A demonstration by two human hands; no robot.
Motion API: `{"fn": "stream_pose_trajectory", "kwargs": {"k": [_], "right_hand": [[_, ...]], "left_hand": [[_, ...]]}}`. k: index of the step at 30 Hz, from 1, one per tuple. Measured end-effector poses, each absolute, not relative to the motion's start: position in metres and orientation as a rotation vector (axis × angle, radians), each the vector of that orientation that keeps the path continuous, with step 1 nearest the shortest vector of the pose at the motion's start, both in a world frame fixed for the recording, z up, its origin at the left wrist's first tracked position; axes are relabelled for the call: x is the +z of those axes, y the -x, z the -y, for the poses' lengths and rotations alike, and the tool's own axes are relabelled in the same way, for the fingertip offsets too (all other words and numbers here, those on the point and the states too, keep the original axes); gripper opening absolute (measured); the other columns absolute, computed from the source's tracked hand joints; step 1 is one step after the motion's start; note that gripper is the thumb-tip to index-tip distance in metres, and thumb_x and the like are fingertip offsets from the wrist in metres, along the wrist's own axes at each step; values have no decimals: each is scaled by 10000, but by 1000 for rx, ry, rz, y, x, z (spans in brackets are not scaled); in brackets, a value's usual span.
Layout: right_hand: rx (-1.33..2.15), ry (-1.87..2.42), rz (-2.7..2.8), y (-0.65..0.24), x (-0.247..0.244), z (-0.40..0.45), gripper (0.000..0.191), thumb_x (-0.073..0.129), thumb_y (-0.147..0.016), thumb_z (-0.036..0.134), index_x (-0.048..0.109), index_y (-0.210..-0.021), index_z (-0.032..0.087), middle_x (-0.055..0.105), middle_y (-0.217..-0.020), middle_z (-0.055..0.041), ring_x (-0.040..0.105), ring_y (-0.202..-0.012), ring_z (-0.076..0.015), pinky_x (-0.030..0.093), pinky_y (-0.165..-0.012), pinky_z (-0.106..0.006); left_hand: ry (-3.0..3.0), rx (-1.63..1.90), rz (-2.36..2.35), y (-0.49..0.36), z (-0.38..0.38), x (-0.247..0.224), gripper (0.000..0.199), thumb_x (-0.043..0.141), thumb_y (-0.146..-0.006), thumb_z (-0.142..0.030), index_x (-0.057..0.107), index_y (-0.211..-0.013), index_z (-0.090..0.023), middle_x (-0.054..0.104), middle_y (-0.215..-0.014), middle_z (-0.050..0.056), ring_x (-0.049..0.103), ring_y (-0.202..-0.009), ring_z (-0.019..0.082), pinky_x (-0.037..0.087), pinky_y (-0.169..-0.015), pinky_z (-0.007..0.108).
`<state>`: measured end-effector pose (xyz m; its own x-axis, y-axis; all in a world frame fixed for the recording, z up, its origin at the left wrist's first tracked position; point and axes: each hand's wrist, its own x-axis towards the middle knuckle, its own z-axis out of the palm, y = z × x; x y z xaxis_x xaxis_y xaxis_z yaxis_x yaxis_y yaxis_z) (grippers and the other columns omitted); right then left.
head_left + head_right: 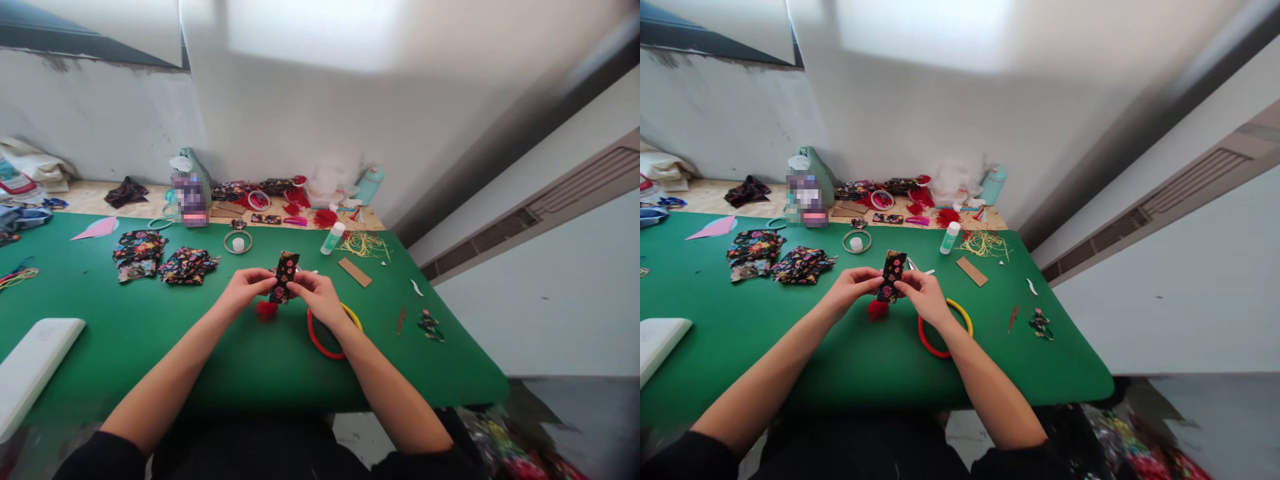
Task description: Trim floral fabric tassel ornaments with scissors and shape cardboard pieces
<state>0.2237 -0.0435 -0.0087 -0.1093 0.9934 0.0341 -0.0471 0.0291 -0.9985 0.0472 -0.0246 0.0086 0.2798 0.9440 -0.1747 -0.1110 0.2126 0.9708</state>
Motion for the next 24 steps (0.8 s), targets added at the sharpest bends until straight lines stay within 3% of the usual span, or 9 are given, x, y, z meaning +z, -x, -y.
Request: {"fn": "stream_pose_trajectory", "kwargs": {"k": [5, 11, 18, 22, 24], "right_hand": [[1313, 1097, 1212, -224, -10, 42, 257, 747, -631, 403, 686, -750, 184, 680, -698, 9, 639, -624, -154, 562, -644, -322], [1286, 1147, 1221, -224, -8, 44, 299, 659, -714, 465, 685, -862, 207, 700, -767, -15, 664, -669, -189, 584, -628, -352], [1282, 1073, 1313, -217, -11, 49, 324, 663, -731, 335, 587, -1027, 229, 674, -1008, -44, 685, -773, -181, 577, -739, -346], [1181, 1140, 1377, -221, -16, 44, 296, 575, -777, 285, 614, -1065, 226, 695, -961, -47, 674, -840, -207, 566, -712, -351], [1121, 1180, 1444, -224, -16, 41, 313, 557, -785, 268, 638, -1085, 232, 708, -923, -41, 667, -844, -213, 552, -714, -356]], "left_hand": [[-1026, 887, -1001, -45, 24, 9, 413, 826, -477, -410, 683, -738, -124, 664, -639, 25, 590, -564, 121, 508, -647, 288], [-967, 868, -974, -47, 25, 8, 452, 835, -464, -411, 648, -760, -126, 678, -694, 31, 649, -635, 162, 552, -712, 358], [-916, 997, -964, -52, 28, 4, 418, 828, -501, -371, 607, -744, -112, 664, -735, 30, 656, -693, 161, 575, -724, 348], [-1039, 1161, -975, -51, 23, 3, 605, 821, -519, -295, 572, -1051, -147, 659, -908, 47, 659, -668, 150, 580, -632, 310], [-1168, 1247, -969, -47, 19, 3, 698, 812, -528, -266, 536, -1164, -186, 639, -1046, 68, 656, -674, 126, 576, -658, 293]]}}
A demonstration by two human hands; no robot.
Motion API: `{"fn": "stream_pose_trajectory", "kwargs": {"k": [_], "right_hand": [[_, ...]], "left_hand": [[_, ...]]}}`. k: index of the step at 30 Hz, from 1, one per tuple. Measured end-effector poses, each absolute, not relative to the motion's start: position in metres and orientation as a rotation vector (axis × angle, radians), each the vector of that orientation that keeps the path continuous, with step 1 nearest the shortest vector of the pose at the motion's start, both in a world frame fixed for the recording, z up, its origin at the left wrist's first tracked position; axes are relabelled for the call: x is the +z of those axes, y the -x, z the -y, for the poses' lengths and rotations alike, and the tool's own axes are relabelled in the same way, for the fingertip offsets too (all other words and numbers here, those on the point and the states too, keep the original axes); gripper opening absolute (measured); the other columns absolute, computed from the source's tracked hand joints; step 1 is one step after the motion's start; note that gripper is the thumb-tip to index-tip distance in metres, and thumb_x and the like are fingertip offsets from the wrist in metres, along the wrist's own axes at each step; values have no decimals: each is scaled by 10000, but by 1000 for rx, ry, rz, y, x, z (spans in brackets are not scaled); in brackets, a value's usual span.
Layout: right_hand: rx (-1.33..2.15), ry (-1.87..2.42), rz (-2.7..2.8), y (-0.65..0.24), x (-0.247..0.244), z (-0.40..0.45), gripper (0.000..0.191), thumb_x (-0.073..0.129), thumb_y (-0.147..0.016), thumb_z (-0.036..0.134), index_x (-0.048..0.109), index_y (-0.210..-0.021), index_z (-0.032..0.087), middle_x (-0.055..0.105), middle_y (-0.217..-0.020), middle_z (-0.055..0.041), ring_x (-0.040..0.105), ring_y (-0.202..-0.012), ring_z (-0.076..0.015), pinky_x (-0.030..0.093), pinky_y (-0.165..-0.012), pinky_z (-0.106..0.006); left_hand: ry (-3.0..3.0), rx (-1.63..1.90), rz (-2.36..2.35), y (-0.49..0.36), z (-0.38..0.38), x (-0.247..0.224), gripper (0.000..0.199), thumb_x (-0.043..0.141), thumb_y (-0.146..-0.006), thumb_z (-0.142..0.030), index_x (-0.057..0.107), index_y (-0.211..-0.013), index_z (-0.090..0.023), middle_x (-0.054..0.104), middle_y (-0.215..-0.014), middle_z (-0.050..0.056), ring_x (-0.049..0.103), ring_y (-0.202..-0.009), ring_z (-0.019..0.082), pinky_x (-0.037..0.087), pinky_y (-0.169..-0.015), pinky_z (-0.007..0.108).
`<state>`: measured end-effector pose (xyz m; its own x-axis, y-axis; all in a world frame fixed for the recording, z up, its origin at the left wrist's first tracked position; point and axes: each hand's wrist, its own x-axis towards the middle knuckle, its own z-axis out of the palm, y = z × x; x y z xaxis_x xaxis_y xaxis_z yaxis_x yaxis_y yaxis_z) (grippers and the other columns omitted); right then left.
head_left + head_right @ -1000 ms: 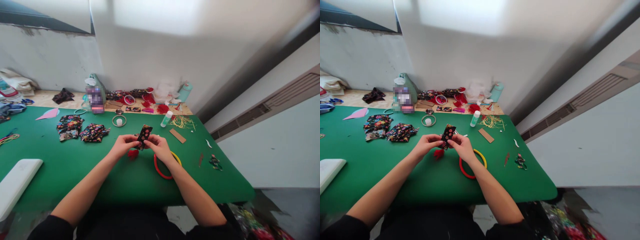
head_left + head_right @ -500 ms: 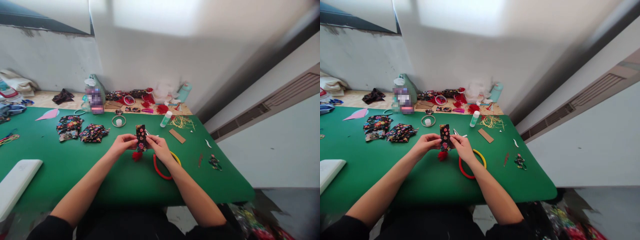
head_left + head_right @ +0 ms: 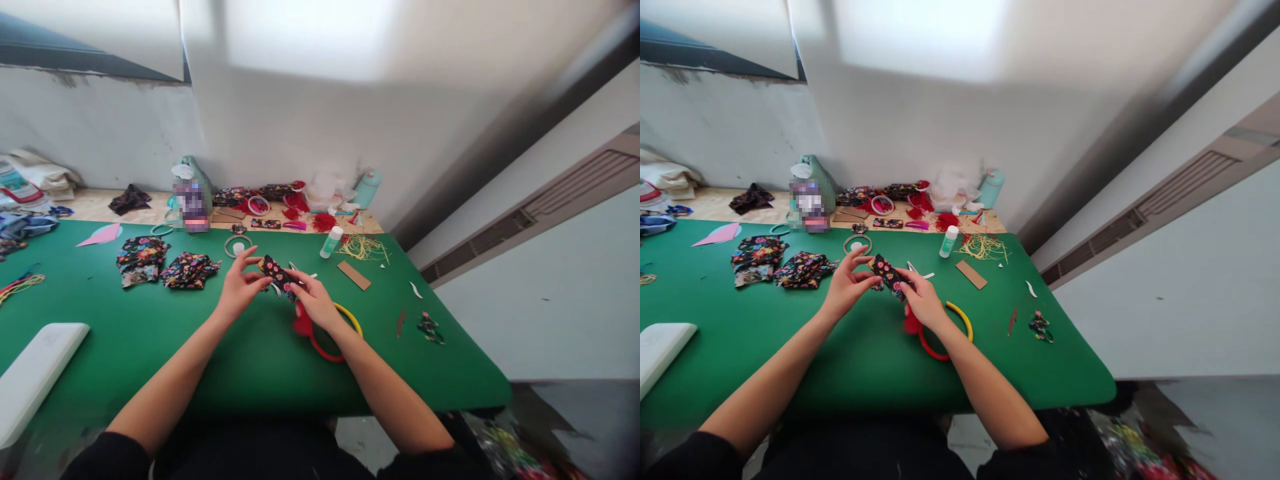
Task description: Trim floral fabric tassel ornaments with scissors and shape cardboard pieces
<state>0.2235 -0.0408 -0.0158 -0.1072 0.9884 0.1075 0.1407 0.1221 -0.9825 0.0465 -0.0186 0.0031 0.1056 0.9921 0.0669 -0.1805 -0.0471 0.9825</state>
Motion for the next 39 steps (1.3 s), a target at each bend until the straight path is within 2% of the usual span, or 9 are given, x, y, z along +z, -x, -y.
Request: {"fn": "stream_pose_trajectory", "kwargs": {"k": [4, 6, 10, 16, 20, 25, 29, 32, 39], "right_hand": [[1229, 1156, 1521, -227, -9, 33, 339, 602, -764, 303, 670, -1083, 212, 720, -897, -35, 652, -737, -189, 525, -673, -334], [1317, 1119, 1567, -227, -3, 28, 406, 673, -718, 333, 664, -1100, 195, 718, -895, -31, 640, -706, -173, 512, -678, -320], [1272, 1064, 1789, -231, 13, 14, 554, 774, -624, 319, 644, -1144, 178, 695, -921, -37, 632, -795, -186, 502, -746, -326], [601, 1192, 2225, -232, 45, -34, 479, 745, -695, 282, 643, -1144, 152, 583, -969, -89, 583, -891, -202, 471, -851, -383], [301, 1339, 2405, -221, 57, -81, 448, 700, -754, 248, 614, -1182, 148, 537, -994, -103, 577, -941, -216, 457, -883, -377], [76, 1520, 2613, -213, 48, -138, 387, 637, -812, 271, 606, -1179, 152, 545, -1110, -157, 626, -889, -222, 473, -833, -331], [129, 1598, 2714, -218, 30, -178, 326, 691, -757, 284, 676, -1053, 149, 635, -1028, -156, 642, -839, -240, 485, -766, -316], [175, 1650, 2758, -225, 17, -201, 248, 712, -728, 296, 714, -923, 142, 683, -943, -128, 639, -828, -230, 484, -755, -301], [185, 1711, 2789, -230, 1, -223, 333, 699, -719, 332, 708, -965, 108, 677, -987, -151, 630, -878, -262, 490, -778, -348]], "left_hand": [[-1391, 1157, -905, -34, 11, 8, 347, 800, -536, -303, 680, -809, -126, 653, -1033, 109, 663, -809, 190, 570, -738, 332], [-1446, 1147, -930, -27, 9, 12, 288, 805, -526, -314, 690, -710, -124, 608, -1164, 133, 663, -842, 208, 563, -775, 368], [-1578, 1036, -965, -15, 1, 28, 295, 802, -542, -314, 721, -764, -136, 659, -1032, 130, 656, -852, 215, 543, -805, 380], [-2098, 910, -982, 2, -50, 52, 261, 708, -682, -317, 696, -894, -166, 658, -836, 68, 611, -720, 163, 510, -712, 314], [-2590, 685, -973, 6, -103, 61, 346, 636, -730, -202, 641, -1075, -185, 643, -948, 87, 593, -880, 192, 456, -828, 331], [-2795, 304, -1011, -7, -161, 57, 433, 601, -676, -107, 635, -1105, -158, 636, -1023, 118, 590, -915, 203, 423, -827, 281], [-2792, 52, -1051, -28, -196, 46, 428, 602, -628, -115, 658, -1049, -172, 667, -915, 65, 580, -846, 190, 397, -769, 250], [-2753, -172, -1174, -43, -215, 40, 271, 618, -616, -186, 700, -872, -155, 662, -793, 56, 561, -752, 185, 377, -685, 256], [-2767, -370, -1225, -62, -240, 32, 296, 649, -574, -198, 708, -854, -122, 643, -808, 83, 568, -803, 218, 370, -703, 274]]}}
